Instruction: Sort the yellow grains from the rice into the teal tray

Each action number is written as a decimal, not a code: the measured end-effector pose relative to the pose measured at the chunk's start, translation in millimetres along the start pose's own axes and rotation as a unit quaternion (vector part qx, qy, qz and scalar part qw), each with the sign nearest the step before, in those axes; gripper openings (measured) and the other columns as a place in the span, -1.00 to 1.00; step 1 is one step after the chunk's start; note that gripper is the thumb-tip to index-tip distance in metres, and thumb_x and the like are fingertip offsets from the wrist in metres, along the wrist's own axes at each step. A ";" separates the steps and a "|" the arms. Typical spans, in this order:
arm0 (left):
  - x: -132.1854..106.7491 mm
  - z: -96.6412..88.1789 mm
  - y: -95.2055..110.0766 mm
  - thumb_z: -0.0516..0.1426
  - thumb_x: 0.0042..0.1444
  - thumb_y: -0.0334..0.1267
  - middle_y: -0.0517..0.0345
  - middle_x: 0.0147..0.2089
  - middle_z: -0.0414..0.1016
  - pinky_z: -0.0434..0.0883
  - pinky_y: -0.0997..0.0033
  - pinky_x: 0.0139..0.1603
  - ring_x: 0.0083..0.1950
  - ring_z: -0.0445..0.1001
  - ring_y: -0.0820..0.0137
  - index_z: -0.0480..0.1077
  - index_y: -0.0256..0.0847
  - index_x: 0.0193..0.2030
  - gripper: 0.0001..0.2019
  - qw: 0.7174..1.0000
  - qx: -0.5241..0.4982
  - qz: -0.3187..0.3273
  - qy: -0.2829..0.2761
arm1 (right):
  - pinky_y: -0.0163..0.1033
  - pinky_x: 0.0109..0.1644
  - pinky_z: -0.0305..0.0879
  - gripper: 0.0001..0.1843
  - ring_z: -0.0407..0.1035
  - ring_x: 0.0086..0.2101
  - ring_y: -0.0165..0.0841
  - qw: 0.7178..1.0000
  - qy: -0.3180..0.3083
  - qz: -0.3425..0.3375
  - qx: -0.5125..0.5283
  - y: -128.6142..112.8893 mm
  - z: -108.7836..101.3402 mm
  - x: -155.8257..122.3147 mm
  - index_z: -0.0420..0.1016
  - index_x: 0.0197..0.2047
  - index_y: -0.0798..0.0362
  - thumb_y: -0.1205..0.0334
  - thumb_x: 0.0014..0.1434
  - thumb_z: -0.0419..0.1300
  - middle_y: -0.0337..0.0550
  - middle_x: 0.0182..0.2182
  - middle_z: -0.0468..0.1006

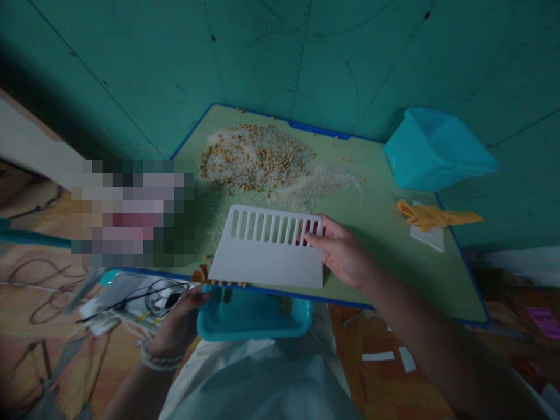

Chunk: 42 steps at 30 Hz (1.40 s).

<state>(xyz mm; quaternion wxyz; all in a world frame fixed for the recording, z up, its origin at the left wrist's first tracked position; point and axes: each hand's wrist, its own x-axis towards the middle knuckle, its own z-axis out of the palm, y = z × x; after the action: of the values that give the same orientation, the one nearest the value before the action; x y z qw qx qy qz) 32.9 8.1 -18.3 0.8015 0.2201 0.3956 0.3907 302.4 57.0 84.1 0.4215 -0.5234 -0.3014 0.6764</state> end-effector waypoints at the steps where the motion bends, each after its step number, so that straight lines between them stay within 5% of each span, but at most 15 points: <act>1: 0.2 -0.3 -0.2 0.24 -0.13 -0.24 0.14 -0.50 0.60 0.38 0.39 -0.32 -0.45 0.46 0.33 0.56 -0.22 -0.45 -0.88 1.000 -0.001 -0.002 0.001 | -0.26 -0.23 0.28 -0.81 0.41 -0.39 -0.42 1.000 -0.001 0.002 0.001 0.3 -0.1 0.0 0.39 -0.26 0.03 0.38 -0.01 0.19 -0.25 -0.40 0.52; 42: 3.2 2.7 -0.3 0.24 -0.16 -0.30 0.08 -0.50 0.59 0.37 0.35 -0.29 -0.42 0.49 0.27 0.55 -0.27 -0.49 -0.90 1.000 0.004 0.002 0.026 | -0.18 -0.20 0.27 -0.82 0.40 -0.33 -0.34 0.999 0.010 -0.028 -0.041 8.5 -3.7 -10.0 0.35 -0.24 -0.04 0.28 0.02 0.20 -0.25 -0.36 0.50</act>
<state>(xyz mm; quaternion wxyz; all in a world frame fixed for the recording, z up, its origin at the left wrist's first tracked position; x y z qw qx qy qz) 36.5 10.4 -18.4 0.7894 0.2141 0.4176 0.3958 304.8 44.1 80.5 0.4214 -0.5385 -0.3396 0.6459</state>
